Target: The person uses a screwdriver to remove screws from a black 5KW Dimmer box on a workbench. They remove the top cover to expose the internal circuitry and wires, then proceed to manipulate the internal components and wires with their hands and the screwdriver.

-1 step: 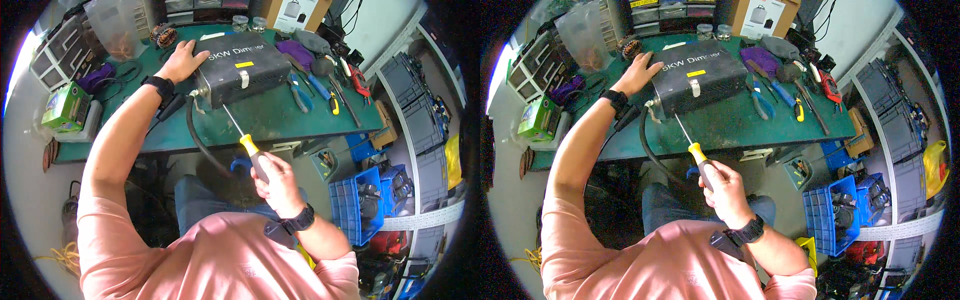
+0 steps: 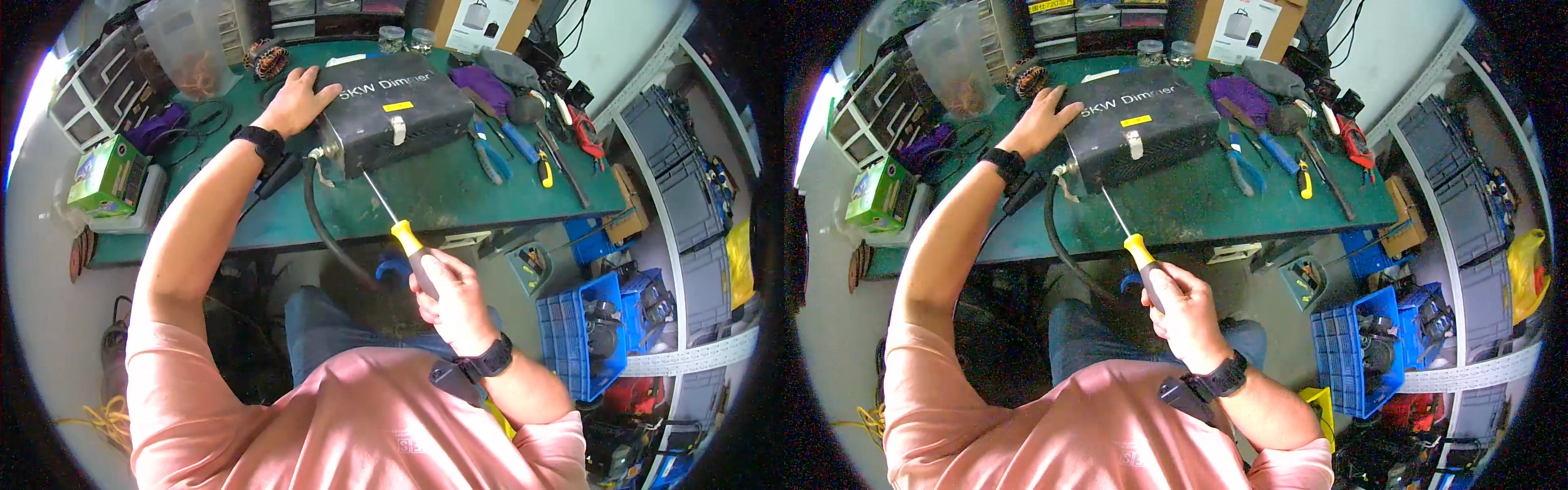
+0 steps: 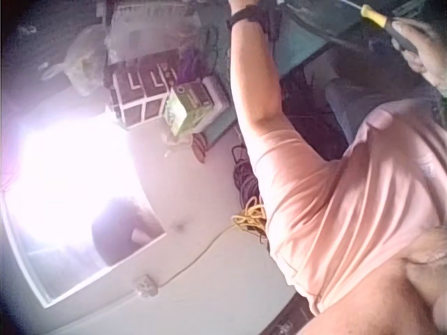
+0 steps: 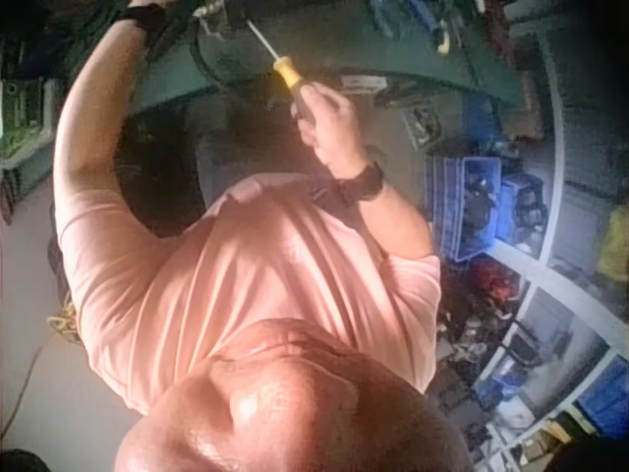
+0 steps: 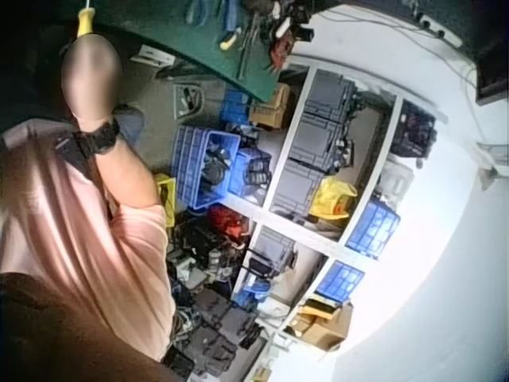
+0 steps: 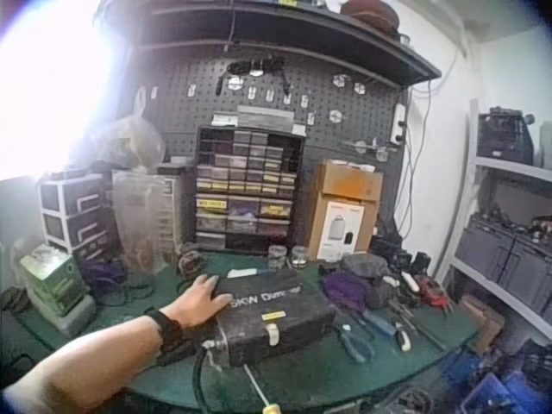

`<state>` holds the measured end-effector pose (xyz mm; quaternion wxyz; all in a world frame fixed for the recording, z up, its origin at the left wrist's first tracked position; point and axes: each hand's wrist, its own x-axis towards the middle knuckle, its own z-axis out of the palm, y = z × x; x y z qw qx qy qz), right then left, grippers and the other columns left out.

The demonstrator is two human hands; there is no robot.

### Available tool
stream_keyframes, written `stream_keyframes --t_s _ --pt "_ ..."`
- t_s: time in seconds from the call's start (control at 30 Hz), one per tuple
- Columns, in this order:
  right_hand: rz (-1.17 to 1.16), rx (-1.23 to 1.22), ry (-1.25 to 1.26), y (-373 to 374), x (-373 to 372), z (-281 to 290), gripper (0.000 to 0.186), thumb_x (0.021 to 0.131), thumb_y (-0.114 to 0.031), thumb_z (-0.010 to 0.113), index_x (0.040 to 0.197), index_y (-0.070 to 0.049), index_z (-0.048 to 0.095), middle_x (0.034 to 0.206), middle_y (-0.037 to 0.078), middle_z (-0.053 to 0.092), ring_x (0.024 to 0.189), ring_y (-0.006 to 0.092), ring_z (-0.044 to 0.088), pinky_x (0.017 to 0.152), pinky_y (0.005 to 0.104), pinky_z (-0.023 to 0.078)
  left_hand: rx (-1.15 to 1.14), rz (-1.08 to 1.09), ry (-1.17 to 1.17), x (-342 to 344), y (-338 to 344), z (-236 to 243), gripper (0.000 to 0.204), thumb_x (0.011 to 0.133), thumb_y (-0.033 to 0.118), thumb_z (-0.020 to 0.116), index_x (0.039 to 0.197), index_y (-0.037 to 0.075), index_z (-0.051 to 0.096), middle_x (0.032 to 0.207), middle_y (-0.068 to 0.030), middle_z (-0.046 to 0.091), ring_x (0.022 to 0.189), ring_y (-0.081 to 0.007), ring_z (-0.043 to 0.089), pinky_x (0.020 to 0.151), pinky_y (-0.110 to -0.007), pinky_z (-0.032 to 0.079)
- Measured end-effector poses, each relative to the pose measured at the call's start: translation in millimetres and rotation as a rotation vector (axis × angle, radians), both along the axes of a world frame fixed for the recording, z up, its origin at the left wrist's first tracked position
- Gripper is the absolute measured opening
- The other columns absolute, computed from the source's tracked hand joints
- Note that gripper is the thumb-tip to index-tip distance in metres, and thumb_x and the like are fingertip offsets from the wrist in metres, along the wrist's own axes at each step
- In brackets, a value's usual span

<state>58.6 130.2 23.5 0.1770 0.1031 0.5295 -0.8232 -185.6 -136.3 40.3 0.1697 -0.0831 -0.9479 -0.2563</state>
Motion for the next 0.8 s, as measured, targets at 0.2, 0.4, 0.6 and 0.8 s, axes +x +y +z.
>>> stream_keyframes --t_s 0.2,0.4,0.6,0.8 --pt "-0.218 0.809 0.893 -3 -9 -30 0.023 0.089 -0.018 0.059 0.106 -0.003 0.062 0.069 0.004 0.057 0.05 0.0119 0.051 0.044 0.0284 0.043 0.012 0.023 -0.009 5 6 3 0.074 0.089 0.049 0.051 0.136 -0.005 0.036 0.136 -0.0291 0.037 0.125 -0.0403 0.042 0.105 -0.039 0.035" --pt "-0.048 1.649 1.152 6 -5 -6 0.049 0.077 -0.014 0.068 0.123 -0.009 0.055 0.078 0.008 0.05 0.062 0.0245 0.058 0.054 0.036 0.05 0.003 -0.023 -0.031 3 -2 4 0.078 0.087 0.051 0.052 0.135 -0.008 0.036 0.136 -0.0312 0.036 0.124 -0.0416 0.042 0.105 -0.039 0.035" --pt "-0.12 0.382 0.242 9 -10 -10 0.038 0.087 -0.017 0.061 0.122 -0.004 0.052 0.078 0.002 0.053 0.052 0.0135 0.051 0.042 0.0267 0.04 0.011 -0.022 0.006 2 -3 3 0.082 0.085 0.053 0.054 0.133 -0.01 0.037 0.133 -0.0305 0.041 0.124 -0.0408 0.041 0.105 -0.039 0.035" --pt "-0.018 -0.4 -0.278 16 -13 -13 0.04 0.092 -0.042 0.05 0.097 -0.003 0.057 0.068 0.004 0.052 0.046 0.0102 0.044 0.037 0.0218 0.029 -0.01 0.001 -0.005 6 0 5 0.079 0.087 0.053 0.054 0.134 -0.009 0.036 0.134 -0.0307 0.04 0.126 -0.0402 0.04 0.106 -0.04 0.034"
